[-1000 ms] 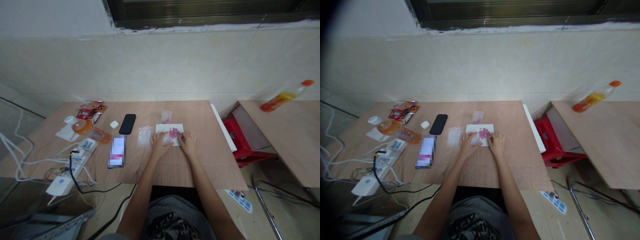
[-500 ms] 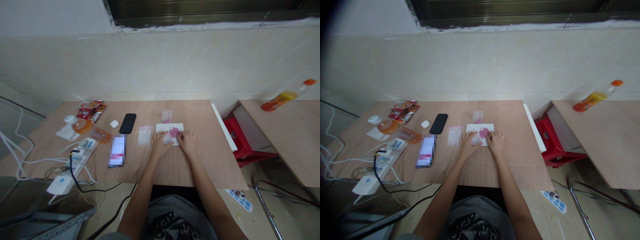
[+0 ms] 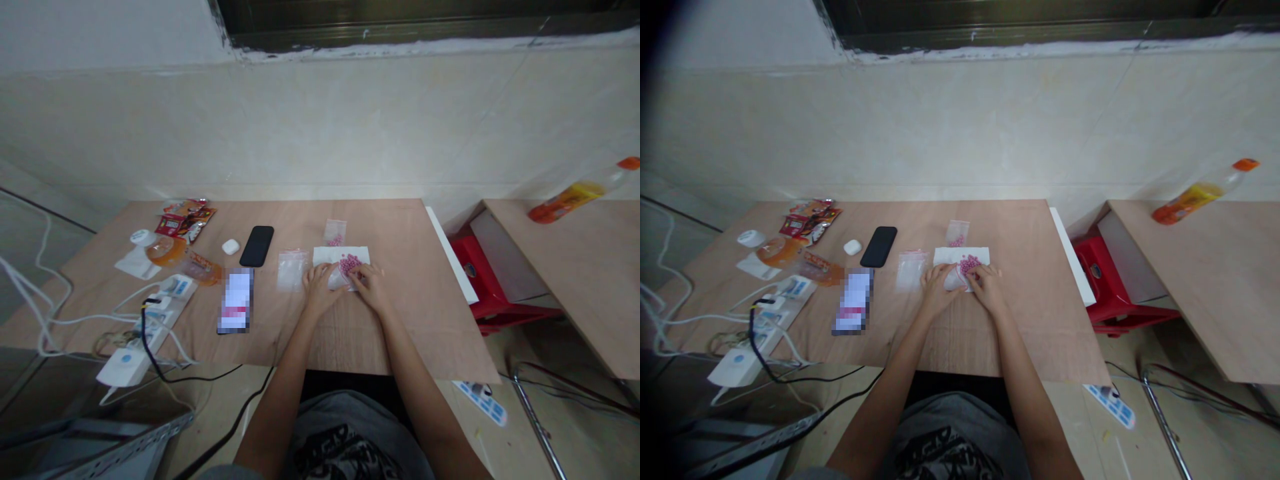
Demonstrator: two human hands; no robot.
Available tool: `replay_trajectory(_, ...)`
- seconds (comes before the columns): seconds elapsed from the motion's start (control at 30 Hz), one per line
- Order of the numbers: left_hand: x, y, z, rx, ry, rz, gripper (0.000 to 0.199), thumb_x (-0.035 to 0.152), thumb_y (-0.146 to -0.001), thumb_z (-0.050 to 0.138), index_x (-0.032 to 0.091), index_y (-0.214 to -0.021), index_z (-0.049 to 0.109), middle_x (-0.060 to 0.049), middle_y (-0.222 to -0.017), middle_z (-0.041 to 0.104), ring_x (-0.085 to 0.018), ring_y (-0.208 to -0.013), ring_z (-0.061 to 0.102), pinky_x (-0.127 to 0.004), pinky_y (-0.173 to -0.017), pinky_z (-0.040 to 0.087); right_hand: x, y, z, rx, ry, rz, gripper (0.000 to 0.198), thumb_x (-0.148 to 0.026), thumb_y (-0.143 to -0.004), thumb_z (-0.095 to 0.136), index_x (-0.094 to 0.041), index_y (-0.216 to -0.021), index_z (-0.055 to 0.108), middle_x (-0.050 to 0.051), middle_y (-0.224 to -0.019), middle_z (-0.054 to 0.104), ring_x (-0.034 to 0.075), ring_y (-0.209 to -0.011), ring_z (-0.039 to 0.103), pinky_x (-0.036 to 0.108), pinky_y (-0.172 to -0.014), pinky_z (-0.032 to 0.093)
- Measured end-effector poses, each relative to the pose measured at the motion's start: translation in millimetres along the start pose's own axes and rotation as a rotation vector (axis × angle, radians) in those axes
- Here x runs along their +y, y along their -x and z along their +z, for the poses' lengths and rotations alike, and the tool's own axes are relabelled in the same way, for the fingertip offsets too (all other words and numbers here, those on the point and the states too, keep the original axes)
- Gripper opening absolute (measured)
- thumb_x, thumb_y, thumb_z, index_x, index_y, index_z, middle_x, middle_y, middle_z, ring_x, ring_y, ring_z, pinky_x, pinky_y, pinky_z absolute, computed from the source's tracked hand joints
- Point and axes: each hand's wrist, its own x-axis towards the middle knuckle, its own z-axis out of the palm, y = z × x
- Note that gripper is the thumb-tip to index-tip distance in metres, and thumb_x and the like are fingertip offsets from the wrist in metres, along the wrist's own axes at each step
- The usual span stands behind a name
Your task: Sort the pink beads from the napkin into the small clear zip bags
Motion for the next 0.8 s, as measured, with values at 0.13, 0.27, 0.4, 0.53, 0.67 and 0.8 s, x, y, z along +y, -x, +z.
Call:
replay_trajectory(0.13,0.4,0.0,-0.8,-0.020,-0.012,0.000,0.064,0.058,-0.078,0.066,0.035,-0.136,0.051,-0.003,-0.133,0.054,-0.026,-0.121,0.046,-0.041,-0.106,0.027,-3.6,0.1,-0.2,-0.050,-0.057,-0.088,0.027,-0.038,-0.095,0.048,-0.023,-0.098,0.070,0.007,-0.091,0.069,0.022,-0.089,0.058,0.035,-0.083,0.038)
replay_trajectory(0.27,-0.1,0.5,-0.6,0.000,-0.001,0.018,0.063,0.056,-0.079,0.066,0.035,-0.135,0.051,-0.003,-0.132,0.055,-0.026,-0.121,0.046,-0.041,-0.105,0.027,-4.3,-0.4,-0.1,-0.069,-0.075,-0.081,0.026,-0.037,-0.095,0.048,-0.023,-0.099,0.070,0.008,-0.095,0.069,0.023,-0.094,0.058,0.036,-0.085,0.037)
replay_trajectory(0.4,-0.5,0.4,0.0,0.007,0.000,0.014,0.063,0.055,-0.077,0.068,0.036,-0.134,0.052,-0.003,-0.131,0.055,-0.026,-0.120,0.047,-0.041,-0.105,0.028,-4.1,-1.2,-0.3,-0.021,-0.027,0.000,0.025,-0.035,-0.093,0.050,-0.023,-0.099,0.070,0.007,-0.094,0.070,0.022,-0.089,0.058,0.035,-0.082,0.035)
replay_trajectory(0.53,-0.3,-0.3,0.4,0.021,0.005,0.002,0.063,0.056,-0.076,0.069,0.036,-0.133,0.052,-0.003,-0.130,0.056,-0.025,-0.120,0.047,-0.041,-0.105,0.027,-3.6,-1.2,-1.0,0.057,0.076,0.115,0.021,-0.031,-0.091,0.051,-0.021,-0.093,0.069,0.005,-0.084,0.068,0.021,-0.085,0.055,0.034,-0.079,0.031)
replay_trajectory(0.67,-0.2,-0.7,0.6,0.018,0.008,-0.008,0.062,0.056,-0.077,0.069,0.036,-0.133,0.052,-0.002,-0.131,0.056,-0.026,-0.120,0.047,-0.041,-0.104,0.028,-3.8,-0.9,-0.3,0.081,0.168,0.168,0.018,-0.030,-0.087,0.053,-0.020,-0.089,0.069,0.005,-0.081,0.067,0.022,-0.085,0.053,0.034,-0.077,0.027)
replay_trajectory(0.8,-0.5,-0.7,1.2,0.030,0.015,-0.004,0.061,0.056,-0.077,0.068,0.035,-0.133,0.053,-0.002,-0.130,0.057,-0.025,-0.120,0.047,-0.041,-0.104,0.028,-5.4,-1.2,0.7,0.072,0.215,0.180,0.017,-0.030,-0.085,0.055,-0.020,-0.089,0.069,0.005,-0.081,0.067,0.022,-0.087,0.052,0.034,-0.077,0.025)
